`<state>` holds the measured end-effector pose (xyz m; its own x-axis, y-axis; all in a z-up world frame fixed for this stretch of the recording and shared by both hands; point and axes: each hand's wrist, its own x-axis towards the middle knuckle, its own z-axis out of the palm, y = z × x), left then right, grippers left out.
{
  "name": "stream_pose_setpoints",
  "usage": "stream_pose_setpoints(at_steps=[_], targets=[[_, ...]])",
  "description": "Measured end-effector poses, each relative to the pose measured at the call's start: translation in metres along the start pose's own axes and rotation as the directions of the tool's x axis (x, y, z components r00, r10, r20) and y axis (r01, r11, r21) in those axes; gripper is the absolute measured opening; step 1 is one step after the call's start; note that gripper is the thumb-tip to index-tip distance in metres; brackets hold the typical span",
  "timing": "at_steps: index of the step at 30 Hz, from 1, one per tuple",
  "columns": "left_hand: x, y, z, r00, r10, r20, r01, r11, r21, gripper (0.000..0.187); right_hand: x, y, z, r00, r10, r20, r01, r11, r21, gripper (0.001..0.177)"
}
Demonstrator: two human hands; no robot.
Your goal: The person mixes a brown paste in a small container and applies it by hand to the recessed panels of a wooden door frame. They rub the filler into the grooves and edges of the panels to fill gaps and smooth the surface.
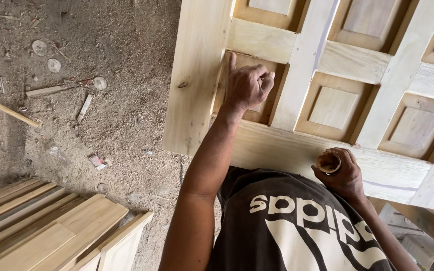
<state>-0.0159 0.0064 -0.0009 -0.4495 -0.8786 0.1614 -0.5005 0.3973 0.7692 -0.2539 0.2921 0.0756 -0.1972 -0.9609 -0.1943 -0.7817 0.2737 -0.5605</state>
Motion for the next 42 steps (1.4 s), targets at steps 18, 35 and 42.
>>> stream_pose_setpoints(at_steps=[18,35,42], targets=[[-0.006,0.004,0.015,0.999,0.052,0.014,-0.051,0.998,-0.031,0.037,0.001,0.007,-0.001,0.999,-0.037,-0.011,0.038,0.998,0.04,0.061],[-0.033,0.002,0.001,0.833,-0.527,-0.165,0.203,0.57,-0.796,0.065,0.008,0.004,0.001,0.997,-0.053,-0.053,0.059,0.989,0.133,0.068],[-0.01,0.025,0.008,0.75,-0.661,0.016,0.177,0.177,-0.968,0.088,0.006,0.015,-0.001,1.0,-0.013,0.002,0.013,0.993,0.119,0.069]])
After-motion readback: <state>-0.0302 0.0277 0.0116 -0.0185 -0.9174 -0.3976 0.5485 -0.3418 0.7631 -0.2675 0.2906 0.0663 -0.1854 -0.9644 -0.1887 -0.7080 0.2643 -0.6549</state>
